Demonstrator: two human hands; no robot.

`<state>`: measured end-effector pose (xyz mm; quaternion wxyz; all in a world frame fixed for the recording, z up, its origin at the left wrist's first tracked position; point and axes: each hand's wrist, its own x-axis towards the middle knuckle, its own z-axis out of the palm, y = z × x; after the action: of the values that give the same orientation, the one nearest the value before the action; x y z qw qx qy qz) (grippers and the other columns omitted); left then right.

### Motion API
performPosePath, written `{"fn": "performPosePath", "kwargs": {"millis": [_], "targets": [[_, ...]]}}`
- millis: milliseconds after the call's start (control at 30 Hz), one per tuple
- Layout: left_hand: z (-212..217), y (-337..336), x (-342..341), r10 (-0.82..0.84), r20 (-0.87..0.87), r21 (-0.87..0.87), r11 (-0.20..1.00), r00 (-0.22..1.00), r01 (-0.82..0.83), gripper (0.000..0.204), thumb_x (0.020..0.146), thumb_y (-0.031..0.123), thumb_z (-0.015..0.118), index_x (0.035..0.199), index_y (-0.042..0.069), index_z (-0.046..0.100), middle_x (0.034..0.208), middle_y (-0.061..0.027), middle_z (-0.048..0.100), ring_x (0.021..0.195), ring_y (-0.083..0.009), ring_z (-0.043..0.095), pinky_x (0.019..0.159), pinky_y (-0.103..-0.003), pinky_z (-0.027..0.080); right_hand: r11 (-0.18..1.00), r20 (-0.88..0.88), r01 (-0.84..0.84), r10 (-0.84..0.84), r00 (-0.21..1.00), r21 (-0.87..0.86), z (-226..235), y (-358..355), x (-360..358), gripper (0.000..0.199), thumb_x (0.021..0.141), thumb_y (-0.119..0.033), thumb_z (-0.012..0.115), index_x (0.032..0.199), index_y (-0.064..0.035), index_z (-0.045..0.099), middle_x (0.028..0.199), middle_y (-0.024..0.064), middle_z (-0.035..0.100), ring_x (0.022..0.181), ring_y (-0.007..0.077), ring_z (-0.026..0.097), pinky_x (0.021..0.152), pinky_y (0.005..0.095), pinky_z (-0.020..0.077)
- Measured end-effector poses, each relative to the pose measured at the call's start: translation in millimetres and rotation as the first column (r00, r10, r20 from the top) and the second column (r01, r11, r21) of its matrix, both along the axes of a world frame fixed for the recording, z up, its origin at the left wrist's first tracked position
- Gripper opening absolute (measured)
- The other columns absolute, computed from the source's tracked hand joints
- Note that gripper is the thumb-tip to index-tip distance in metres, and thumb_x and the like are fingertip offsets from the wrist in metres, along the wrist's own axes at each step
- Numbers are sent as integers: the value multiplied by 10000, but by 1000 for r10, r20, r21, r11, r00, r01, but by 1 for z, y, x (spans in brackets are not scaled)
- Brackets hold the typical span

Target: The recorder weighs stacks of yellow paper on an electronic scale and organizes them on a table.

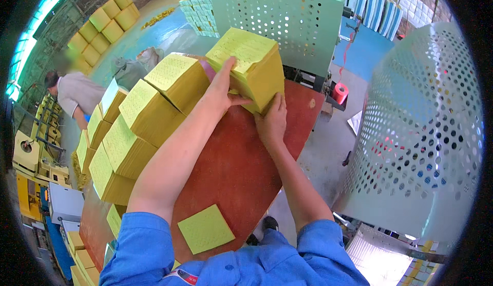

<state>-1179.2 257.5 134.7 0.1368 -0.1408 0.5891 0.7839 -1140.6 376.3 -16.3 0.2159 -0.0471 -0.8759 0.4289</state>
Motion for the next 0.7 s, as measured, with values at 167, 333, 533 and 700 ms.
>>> {"fn": "performPosePath", "kwargs": {"millis": [167,333,533,700], "targets": [[-3,-26,11,100,-75,-2,995,992,-100,816,902,598,522,1511,155,210,1538,-134,249,1334,-395,374,934,-623,450,998,-9,-58,58,998,-12,-1,-31,-39,870,752,-144,752,1450,1,253,1458,258,327,1292,424,405,1031,449,426],[10,-60,175,-120,-325,-93,991,938,95,666,939,361,565,1454,3,340,1448,-198,427,1214,-338,540,965,-431,476,998,9,-56,55,998,38,-4,-36,-70,882,755,-164,762,1449,11,246,1443,265,337,1277,428,415,1024,446,430],[13,-208,375,669,-541,-148,521,510,-841,366,977,325,408,750,59,515,697,-70,543,588,-150,487,523,-245,365,987,-43,-143,146,988,76,-1,-75,-99,893,757,-178,772,1446,30,244,1438,277,333,1280,429,413,1027,442,426],[-32,-278,421,716,-467,-548,226,519,-805,504,893,149,586,1339,-18,422,1256,-156,537,1160,-256,531,962,-349,441,985,-2,-154,155,988,74,-4,-94,-110,890,784,-216,758,1452,39,229,1453,274,314,1306,430,394,1044,443,415]]}}
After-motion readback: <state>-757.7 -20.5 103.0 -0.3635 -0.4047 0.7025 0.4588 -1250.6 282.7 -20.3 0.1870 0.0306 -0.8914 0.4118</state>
